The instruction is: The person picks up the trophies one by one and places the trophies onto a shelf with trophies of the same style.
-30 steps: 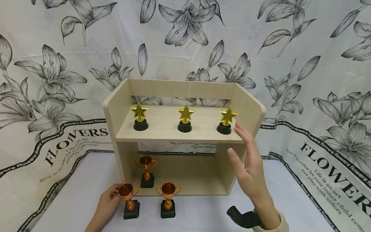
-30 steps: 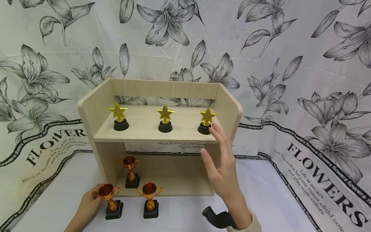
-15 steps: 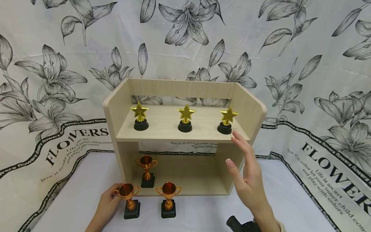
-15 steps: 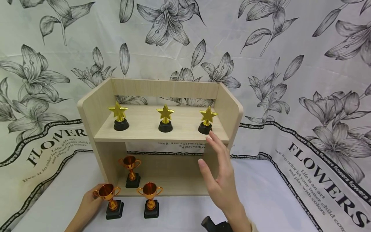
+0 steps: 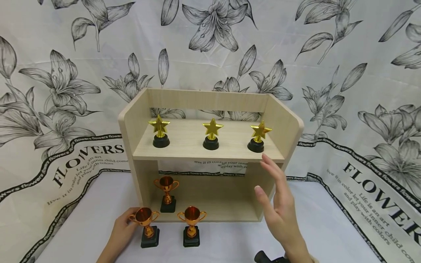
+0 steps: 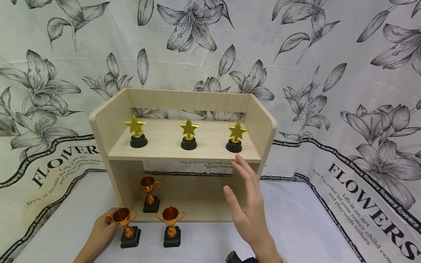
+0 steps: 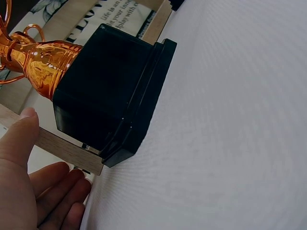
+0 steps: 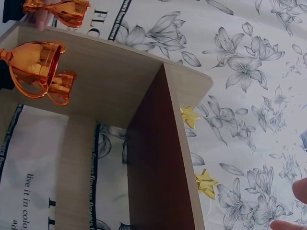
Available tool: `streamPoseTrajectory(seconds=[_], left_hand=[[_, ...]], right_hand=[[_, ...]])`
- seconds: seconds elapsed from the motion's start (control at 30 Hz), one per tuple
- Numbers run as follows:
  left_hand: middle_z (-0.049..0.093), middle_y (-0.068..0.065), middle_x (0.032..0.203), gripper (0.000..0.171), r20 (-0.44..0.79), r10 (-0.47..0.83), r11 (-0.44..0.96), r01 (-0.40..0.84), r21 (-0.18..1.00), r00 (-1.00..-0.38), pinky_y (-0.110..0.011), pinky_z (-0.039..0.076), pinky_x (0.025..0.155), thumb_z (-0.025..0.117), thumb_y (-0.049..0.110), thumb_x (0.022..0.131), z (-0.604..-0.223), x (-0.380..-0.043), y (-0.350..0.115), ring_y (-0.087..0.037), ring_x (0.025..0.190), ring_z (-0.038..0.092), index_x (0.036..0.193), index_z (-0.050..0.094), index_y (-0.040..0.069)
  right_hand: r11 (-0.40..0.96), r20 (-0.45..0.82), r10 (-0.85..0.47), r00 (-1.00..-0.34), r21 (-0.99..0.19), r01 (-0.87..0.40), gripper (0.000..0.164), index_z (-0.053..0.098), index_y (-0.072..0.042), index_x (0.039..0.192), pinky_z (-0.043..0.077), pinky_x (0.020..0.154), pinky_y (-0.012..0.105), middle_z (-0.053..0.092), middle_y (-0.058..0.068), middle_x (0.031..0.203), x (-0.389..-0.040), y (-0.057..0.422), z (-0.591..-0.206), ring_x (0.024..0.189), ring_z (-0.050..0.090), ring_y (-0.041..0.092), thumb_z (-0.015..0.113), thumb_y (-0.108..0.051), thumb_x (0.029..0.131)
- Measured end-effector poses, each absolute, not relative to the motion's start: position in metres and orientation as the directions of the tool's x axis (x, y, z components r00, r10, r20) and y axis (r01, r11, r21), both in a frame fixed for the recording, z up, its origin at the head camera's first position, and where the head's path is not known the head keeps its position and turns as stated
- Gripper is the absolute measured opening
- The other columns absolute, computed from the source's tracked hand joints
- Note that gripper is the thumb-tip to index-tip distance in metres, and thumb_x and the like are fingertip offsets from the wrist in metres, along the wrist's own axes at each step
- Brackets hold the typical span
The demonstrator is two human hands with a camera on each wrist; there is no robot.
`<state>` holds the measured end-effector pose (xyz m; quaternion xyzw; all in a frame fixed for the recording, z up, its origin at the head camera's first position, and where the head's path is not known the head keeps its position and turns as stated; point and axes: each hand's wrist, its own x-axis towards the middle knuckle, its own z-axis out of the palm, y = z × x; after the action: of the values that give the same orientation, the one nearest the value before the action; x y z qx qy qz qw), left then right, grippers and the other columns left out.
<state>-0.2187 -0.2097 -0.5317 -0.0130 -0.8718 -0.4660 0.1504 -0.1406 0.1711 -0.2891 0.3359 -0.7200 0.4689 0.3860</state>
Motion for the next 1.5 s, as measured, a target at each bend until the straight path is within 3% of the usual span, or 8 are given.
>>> streamPoseTrajectory(seconds=[0.37,0.63,1.13,1.5], left_hand=[[0.067,-0.008,0.106,0.026,0.266,-0.119,0.567,0.155,0.809,-0.956,-0.047,0.043,0.088,0.06,0.002,0.083,-0.531,-0.219,-0.209,-0.025,0.101,0.057,0.108,0.065,0.007],[0.066,-0.009,0.106,0.027,0.268,-0.115,0.57,0.157,0.806,-0.957,-0.049,0.043,0.088,0.06,0.002,0.082,-0.532,-0.219,-0.21,-0.026,0.101,0.057,0.109,0.064,0.006],[0.066,-0.011,0.107,0.027,0.276,-0.108,0.572,0.168,0.803,-0.955,-0.051,0.042,0.089,0.06,0.002,0.082,-0.533,-0.22,-0.211,-0.029,0.104,0.057,0.109,0.064,0.005],[0.067,-0.007,0.104,0.026,0.288,-0.115,0.588,0.168,0.791,-0.951,-0.047,0.044,0.086,0.06,0.002,0.081,-0.53,-0.218,-0.21,-0.024,0.098,0.057,0.106,0.065,0.007]], right_hand=[[0.312,0.85,-0.11,-0.515,-0.463,-0.83,0.044,0.042,0.013,0.128,0.02,0.11,0.029,0.036,0.032,0.138,-0.142,0.168,-0.296,0.132,0.03,0.039,0.049,0.012,0.085],[0.261,0.858,-0.12,-0.499,-0.458,-0.85,0.044,0.042,0.014,0.127,0.023,0.108,0.029,0.037,0.034,0.136,-0.145,0.162,-0.302,0.13,0.032,0.04,0.051,0.012,0.084],[0.26,0.812,-0.154,-0.563,-0.516,-0.816,0.049,0.043,0.008,0.13,0.025,0.107,0.025,0.038,0.024,0.14,-0.15,0.149,-0.316,0.13,0.032,0.039,0.052,0.014,0.083],[0.272,0.797,-0.171,-0.58,-0.528,-0.805,0.05,0.044,0.003,0.131,0.025,0.107,0.024,0.042,0.019,0.139,-0.158,0.142,-0.33,0.13,0.035,0.036,0.053,0.011,0.083]])
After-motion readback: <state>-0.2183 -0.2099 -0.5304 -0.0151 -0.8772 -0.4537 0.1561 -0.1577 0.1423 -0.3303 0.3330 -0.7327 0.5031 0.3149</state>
